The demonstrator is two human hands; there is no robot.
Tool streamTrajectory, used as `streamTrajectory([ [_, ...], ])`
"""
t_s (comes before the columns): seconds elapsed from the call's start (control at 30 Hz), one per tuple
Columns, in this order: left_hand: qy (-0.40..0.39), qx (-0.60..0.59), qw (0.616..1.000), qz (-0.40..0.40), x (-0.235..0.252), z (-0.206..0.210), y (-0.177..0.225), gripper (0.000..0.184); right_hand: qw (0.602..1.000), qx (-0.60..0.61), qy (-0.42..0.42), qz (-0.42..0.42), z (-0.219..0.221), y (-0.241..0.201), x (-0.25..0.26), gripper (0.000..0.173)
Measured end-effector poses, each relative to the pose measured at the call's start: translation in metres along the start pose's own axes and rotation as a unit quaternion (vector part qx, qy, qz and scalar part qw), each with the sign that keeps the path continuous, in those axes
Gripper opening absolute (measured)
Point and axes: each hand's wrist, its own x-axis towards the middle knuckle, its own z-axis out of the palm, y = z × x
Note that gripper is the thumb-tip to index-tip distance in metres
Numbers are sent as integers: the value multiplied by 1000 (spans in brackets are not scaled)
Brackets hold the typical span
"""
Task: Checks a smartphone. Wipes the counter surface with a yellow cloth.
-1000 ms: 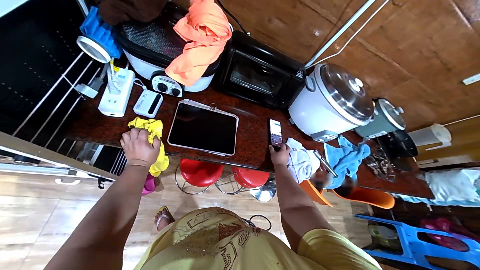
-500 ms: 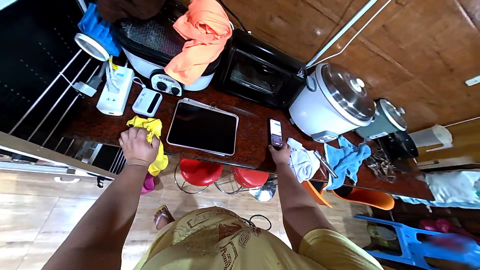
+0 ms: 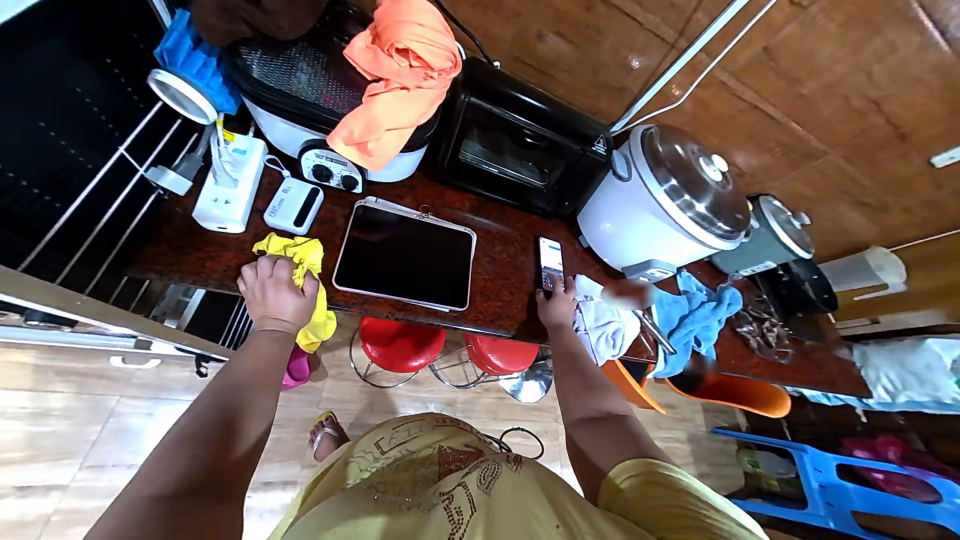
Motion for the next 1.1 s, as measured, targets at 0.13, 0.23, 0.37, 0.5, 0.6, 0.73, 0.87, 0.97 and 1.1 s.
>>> streamTrajectory([
  [0.13, -1, 0, 1000, 0, 0, 1, -1, 46, 1000, -7, -15, -3, -3, 0, -2, 49],
  [0.23, -3, 0, 1000, 2, 0, 0, -1, 46, 1000, -13, -27, 1, -6, -3, -2, 47],
  [0.37, -10, 1, 1000, 4, 0, -2, 1, 47, 1000, 0, -25, 0, -7, -3, -3, 49],
  [0.5, -11, -2, 1000, 1, 0, -2, -1, 47, 1000, 4, -15, 0, -4, 2, 1, 58],
  [0.6, -11, -1, 1000, 0, 0, -1, -1, 47, 1000, 11, -16, 2, -4, 3, 1, 57],
  [0.73, -7, 3, 1000, 1, 1, 0, -1, 47, 999, 2, -33, 11, -7, -1, 2, 54],
  [0.87, -4, -2, 1000, 1, 1, 0, -1, 48, 999, 2, -41, 14, -9, -2, 2, 56],
  [0.97, -6, -2, 1000, 0, 0, 1, -2, 47, 1000, -2, -29, 1, -7, -2, 0, 56],
  [1.1, 2, -6, 1000, 6, 0, 1, -1, 47, 999, -26, -41, -7, -9, -6, -3, 45],
])
